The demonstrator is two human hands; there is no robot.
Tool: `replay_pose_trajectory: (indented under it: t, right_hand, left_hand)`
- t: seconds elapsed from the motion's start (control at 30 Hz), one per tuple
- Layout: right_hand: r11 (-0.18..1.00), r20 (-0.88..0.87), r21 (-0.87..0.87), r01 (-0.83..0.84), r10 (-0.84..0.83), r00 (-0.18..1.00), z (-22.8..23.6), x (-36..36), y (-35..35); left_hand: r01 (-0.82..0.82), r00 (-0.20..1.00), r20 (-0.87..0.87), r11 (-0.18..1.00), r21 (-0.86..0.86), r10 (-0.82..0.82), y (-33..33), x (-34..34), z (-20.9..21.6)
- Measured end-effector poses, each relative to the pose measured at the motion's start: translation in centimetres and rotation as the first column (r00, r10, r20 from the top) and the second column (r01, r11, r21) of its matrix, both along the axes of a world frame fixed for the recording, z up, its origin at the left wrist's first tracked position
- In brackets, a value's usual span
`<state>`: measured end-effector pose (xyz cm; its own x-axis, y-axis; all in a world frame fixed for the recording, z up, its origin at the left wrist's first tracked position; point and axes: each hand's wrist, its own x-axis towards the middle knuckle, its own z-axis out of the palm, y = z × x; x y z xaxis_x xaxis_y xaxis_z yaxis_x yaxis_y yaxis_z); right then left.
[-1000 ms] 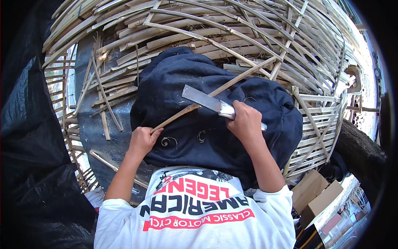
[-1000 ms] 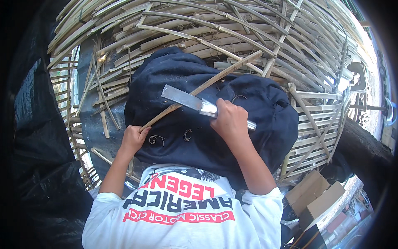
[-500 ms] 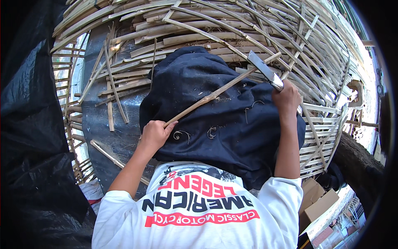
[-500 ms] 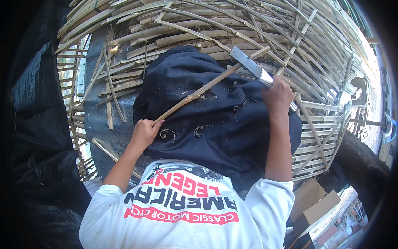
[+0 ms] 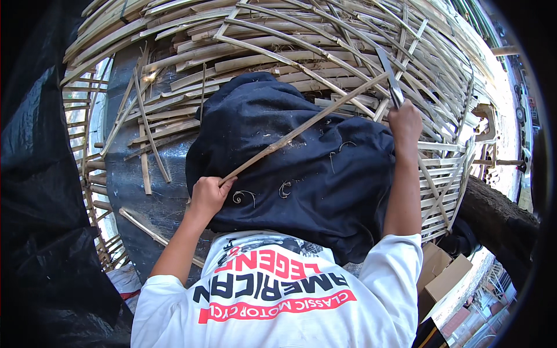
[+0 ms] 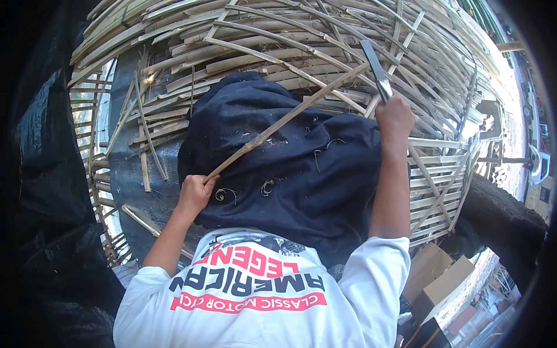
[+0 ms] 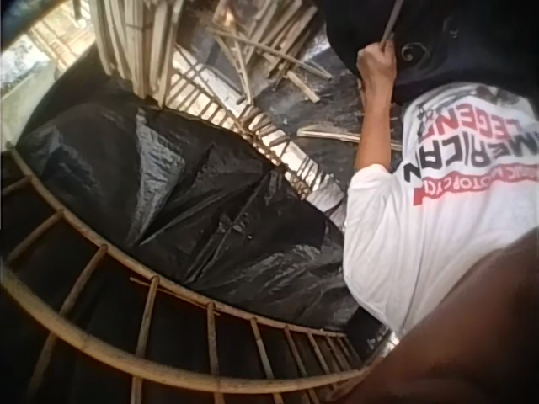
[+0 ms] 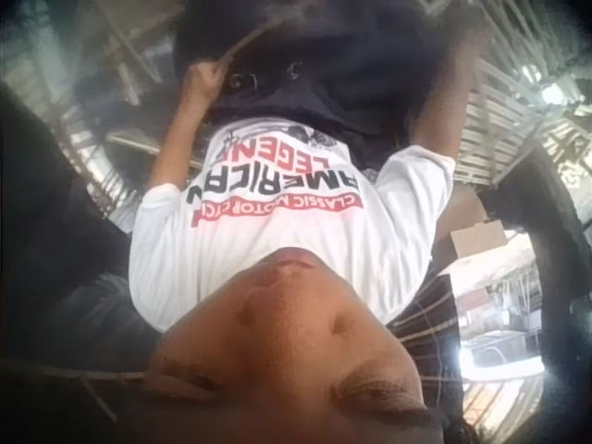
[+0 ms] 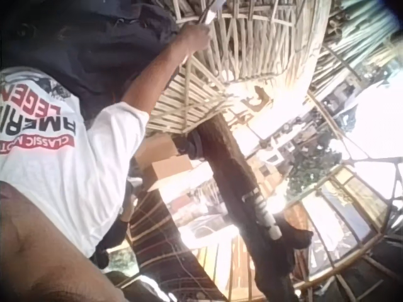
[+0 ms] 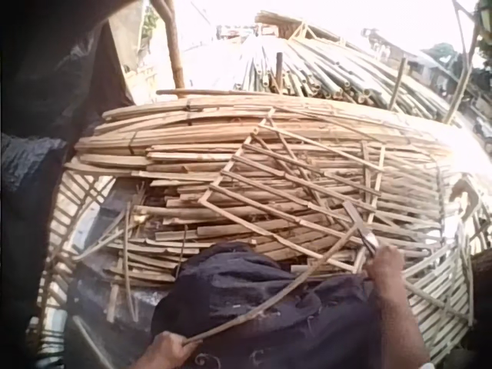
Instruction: The person strips layers from thin bamboo strips with a knife and kemudian assembles a bamboo lattice structure by hand.
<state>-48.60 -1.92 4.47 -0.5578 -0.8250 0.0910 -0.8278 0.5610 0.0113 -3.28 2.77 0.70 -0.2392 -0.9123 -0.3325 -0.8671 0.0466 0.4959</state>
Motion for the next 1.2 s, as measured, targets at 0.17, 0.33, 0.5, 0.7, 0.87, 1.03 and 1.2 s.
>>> replay_pose_trajectory:
  t: [0.17,0.33,0.5,0.7,0.87,1.03,1.2]
  right_hand:
    - [0.993,0.122,-0.104,0.054,-0.041,0.992,0.9,2.4,2.6]
    - [0.96,0.263,-0.278,0.014,0.063,0.963,1.3,6.0,4.5]
    - [0.886,0.289,-0.099,-0.453,0.462,0.839,-0.8,10.7,4.0]
    - [0.995,0.147,-0.003,-0.097,0.097,0.984,-2.7,1.9,-1.2]
    - [0.982,0.213,-0.155,0.109,-0.074,0.974,0.8,-3.9,2.5]
    - [0.915,0.47,-0.384,0.12,0.082,0.879,-0.8,-0.7,8.8]
    - [0.886,0.605,-0.441,0.143,0.175,0.777,3.6,4.6,11.7]
  left_hand:
    - [0.037,0.998,-0.051,0.999,0.025,-0.035,-0.2,0.2,-0.1]
    - [0.045,0.999,-0.027,0.999,0.026,-0.044,-0.3,0.4,-0.1]
    - [0.04,0.999,-0.02,0.999,-0.006,-0.04,-0.1,0.5,-0.6]
    - [-0.023,1.0,0.01,0.995,0.097,0.023,-0.1,0.2,0.2]
    - [-0.016,0.999,-0.047,0.996,0.088,0.02,-0.4,0.2,-0.2]
    - [0.059,0.983,-0.185,0.961,0.269,-0.009,-1.0,1.6,0.2]
    - [0.009,0.736,-0.436,0.636,0.771,0.518,-1.8,1.3,3.8]
